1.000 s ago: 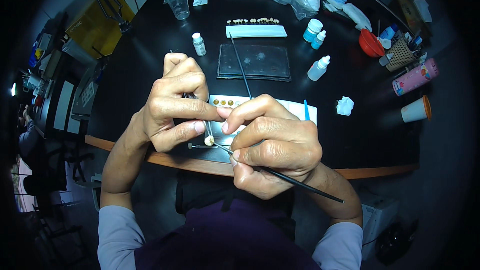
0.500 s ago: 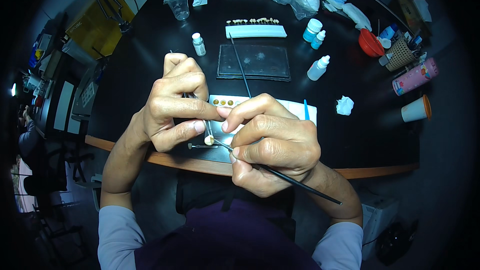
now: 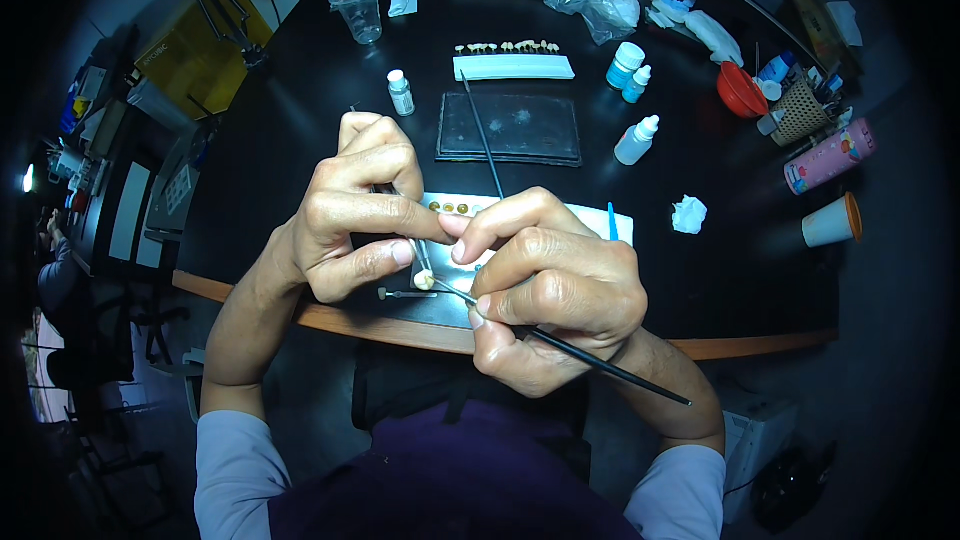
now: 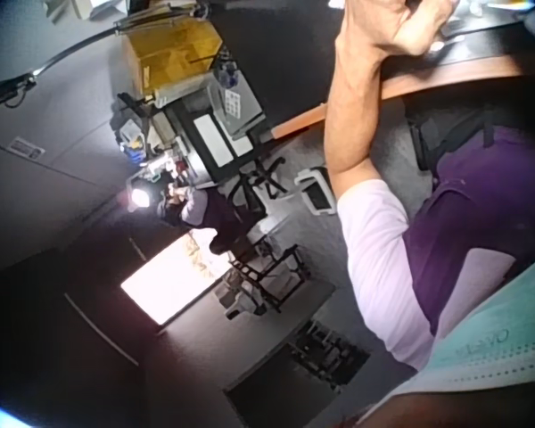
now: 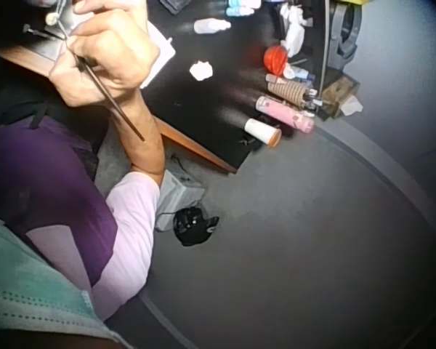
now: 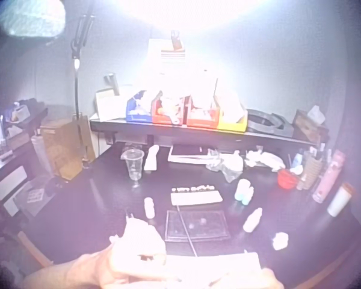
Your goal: The person applies a liquid glaze to a dental crown using a fine-tipped brush, dipping the brush into various colors on a ceramic palette and then painting the surface of the crown held in the other hand.
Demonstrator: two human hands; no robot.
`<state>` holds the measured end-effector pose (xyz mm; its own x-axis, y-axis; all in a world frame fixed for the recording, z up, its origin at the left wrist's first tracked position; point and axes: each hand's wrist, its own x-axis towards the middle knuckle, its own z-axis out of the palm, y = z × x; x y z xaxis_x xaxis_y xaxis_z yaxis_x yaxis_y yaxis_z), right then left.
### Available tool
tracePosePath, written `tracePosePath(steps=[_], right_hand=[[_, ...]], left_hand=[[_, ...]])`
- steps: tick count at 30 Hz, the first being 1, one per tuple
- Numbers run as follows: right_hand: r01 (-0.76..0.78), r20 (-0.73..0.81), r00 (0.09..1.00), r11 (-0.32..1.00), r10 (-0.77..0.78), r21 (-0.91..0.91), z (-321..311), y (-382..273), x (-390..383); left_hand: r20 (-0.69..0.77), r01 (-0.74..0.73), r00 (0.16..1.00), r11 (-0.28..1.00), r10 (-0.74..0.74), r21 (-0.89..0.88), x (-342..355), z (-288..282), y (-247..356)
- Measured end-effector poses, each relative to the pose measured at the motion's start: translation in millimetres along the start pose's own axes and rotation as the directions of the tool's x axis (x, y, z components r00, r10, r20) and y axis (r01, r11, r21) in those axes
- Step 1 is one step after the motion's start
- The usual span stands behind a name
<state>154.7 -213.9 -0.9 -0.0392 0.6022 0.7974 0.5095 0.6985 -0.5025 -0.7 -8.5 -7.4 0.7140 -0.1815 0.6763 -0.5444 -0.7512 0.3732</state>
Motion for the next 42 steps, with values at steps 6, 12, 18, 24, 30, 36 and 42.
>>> tracePosePath(steps=[6, 12, 18, 24, 30, 36, 42], right_hand=[[-0.012, -0.027, 1.000, 0.999, 0.013, 0.039, 3.1, -0.5, -0.8], [-0.008, -0.002, 1.000, 1.000, 0.008, 0.017, 3.0, -1.7, 0.6], [-0.009, 0.007, 1.000, 1.000, 0.009, 0.026, 4.3, 0.5, -1.4], [-0.009, -0.006, 1.000, 0.999, 0.010, 0.053, 5.3, 2.0, -4.0], [-0.010, -0.007, 1.000, 0.998, 0.011, 0.068, 5.6, 1.7, -4.1], [-0.019, -0.014, 1.000, 0.998, 0.019, 0.053, 5.9, 0.7, -3.1], [-0.017, -0.010, 1.000, 1.000, 0.017, 0.025, 6.4, 0.8, -1.8]], left_hand=[[-0.010, 0.001, 1.000, 1.000, -0.001, -0.018, -0.3, 0.2, 0.6], [-0.014, -0.001, 1.000, 1.000, 0.001, -0.018, 0.3, -0.9, 0.6], [-0.022, -0.003, 1.000, 1.000, 0.002, -0.005, 1.4, -1.4, 1.8], [-0.024, -0.005, 1.000, 1.000, 0.005, -0.006, 1.7, -0.8, 1.6], [-0.022, -0.005, 1.000, 1.000, 0.005, -0.004, 1.7, -2.1, 2.5], [-0.022, -0.002, 1.000, 1.000, 0.002, -0.006, 1.4, -1.3, 2.4], [-0.021, 0.001, 1.000, 1.000, -0.001, -0.006, 1.8, -1.0, 2.8]])
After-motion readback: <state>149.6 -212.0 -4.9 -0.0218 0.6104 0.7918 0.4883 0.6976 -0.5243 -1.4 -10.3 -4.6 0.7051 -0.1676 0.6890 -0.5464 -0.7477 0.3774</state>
